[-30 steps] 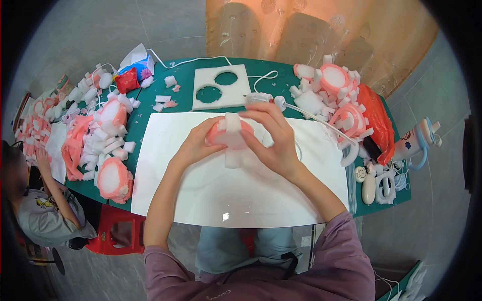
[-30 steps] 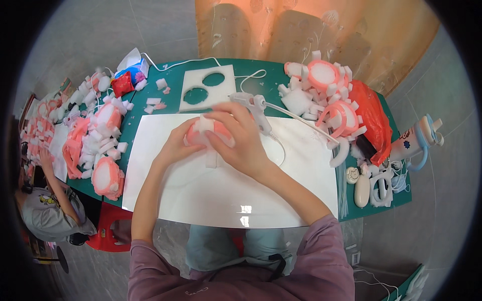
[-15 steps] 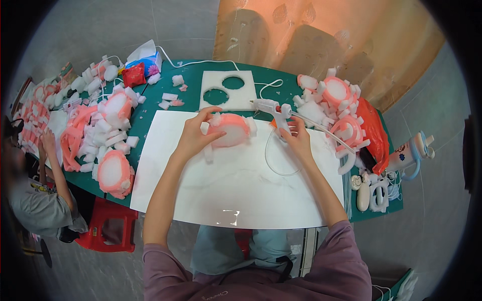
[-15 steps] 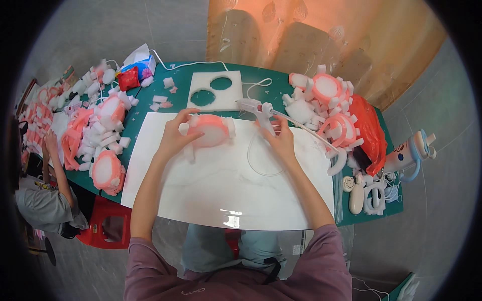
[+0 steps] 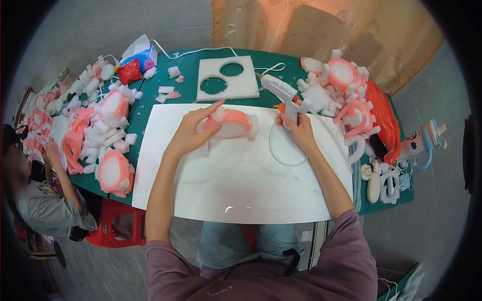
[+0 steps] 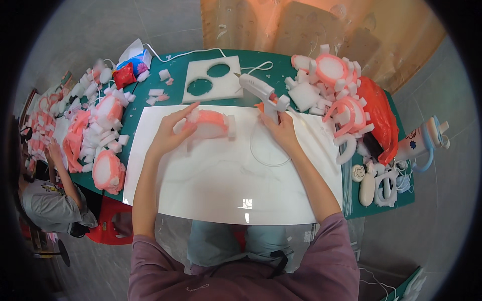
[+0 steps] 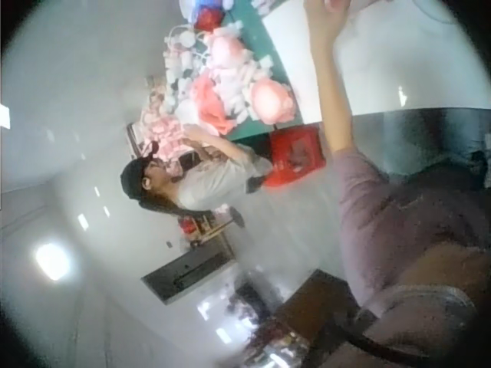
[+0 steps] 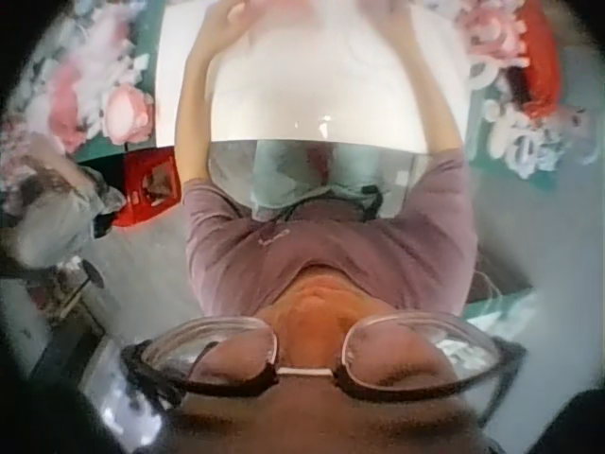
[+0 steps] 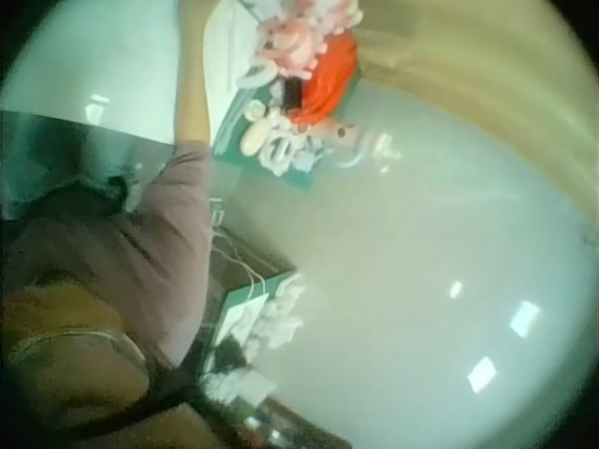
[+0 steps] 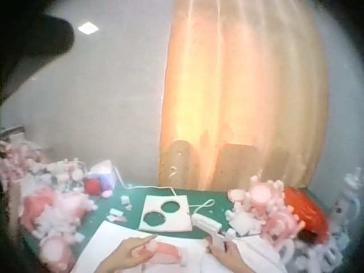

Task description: Gluing pink and white foam pieces together using a hot glue gun to assemble products.

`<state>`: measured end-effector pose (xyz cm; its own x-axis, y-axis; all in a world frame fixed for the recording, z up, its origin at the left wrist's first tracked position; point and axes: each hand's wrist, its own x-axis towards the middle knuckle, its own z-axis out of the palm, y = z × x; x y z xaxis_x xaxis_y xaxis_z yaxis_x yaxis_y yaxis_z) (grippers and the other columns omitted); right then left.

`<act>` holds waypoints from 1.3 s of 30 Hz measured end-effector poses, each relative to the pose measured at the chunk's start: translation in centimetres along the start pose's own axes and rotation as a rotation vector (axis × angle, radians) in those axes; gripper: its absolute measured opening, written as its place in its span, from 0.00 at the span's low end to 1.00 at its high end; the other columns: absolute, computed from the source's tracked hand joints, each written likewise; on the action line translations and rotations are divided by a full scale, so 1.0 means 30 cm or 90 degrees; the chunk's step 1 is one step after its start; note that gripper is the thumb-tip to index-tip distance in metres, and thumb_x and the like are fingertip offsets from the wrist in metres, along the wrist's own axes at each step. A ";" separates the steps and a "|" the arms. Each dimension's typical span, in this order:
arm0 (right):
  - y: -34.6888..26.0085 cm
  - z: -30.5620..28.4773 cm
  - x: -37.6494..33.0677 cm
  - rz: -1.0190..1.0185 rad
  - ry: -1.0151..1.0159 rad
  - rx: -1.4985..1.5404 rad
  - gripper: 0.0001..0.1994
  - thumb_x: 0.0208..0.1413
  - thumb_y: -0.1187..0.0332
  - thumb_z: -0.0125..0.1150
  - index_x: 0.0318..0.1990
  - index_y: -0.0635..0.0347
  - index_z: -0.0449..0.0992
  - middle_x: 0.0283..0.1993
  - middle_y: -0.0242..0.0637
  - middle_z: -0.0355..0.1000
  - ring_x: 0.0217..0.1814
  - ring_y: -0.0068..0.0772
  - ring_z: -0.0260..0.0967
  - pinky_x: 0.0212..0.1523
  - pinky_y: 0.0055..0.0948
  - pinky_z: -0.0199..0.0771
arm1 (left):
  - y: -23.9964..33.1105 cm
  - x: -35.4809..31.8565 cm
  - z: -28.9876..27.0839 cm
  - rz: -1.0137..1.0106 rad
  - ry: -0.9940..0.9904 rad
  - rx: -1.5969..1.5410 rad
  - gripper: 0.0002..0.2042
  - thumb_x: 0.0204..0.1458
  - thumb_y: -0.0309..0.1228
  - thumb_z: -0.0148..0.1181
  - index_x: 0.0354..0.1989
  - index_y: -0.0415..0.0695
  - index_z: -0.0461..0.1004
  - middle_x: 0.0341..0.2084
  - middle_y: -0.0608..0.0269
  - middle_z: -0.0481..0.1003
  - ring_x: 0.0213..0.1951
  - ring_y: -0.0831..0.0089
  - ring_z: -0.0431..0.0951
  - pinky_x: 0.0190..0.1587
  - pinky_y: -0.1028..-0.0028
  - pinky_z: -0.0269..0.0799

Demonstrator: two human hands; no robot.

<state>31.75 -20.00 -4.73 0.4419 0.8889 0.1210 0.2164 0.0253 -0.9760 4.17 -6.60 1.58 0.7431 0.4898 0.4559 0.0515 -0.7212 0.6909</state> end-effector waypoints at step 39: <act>-0.109 0.078 -0.092 0.069 -0.288 0.122 0.08 0.45 0.66 0.59 0.29 0.57 0.69 0.24 0.29 0.67 0.17 0.19 0.65 0.17 0.19 0.56 | 0.015 -0.010 0.010 -0.084 0.062 0.113 0.15 0.33 0.29 0.68 0.33 0.37 0.76 0.25 0.58 0.75 0.29 0.70 0.74 0.34 0.74 0.67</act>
<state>27.78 -21.47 -2.29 0.0216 0.9992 -0.0325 0.0074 -0.0326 -0.9994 4.17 -7.23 1.59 0.6545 0.6245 0.4262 0.2666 -0.7181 0.6428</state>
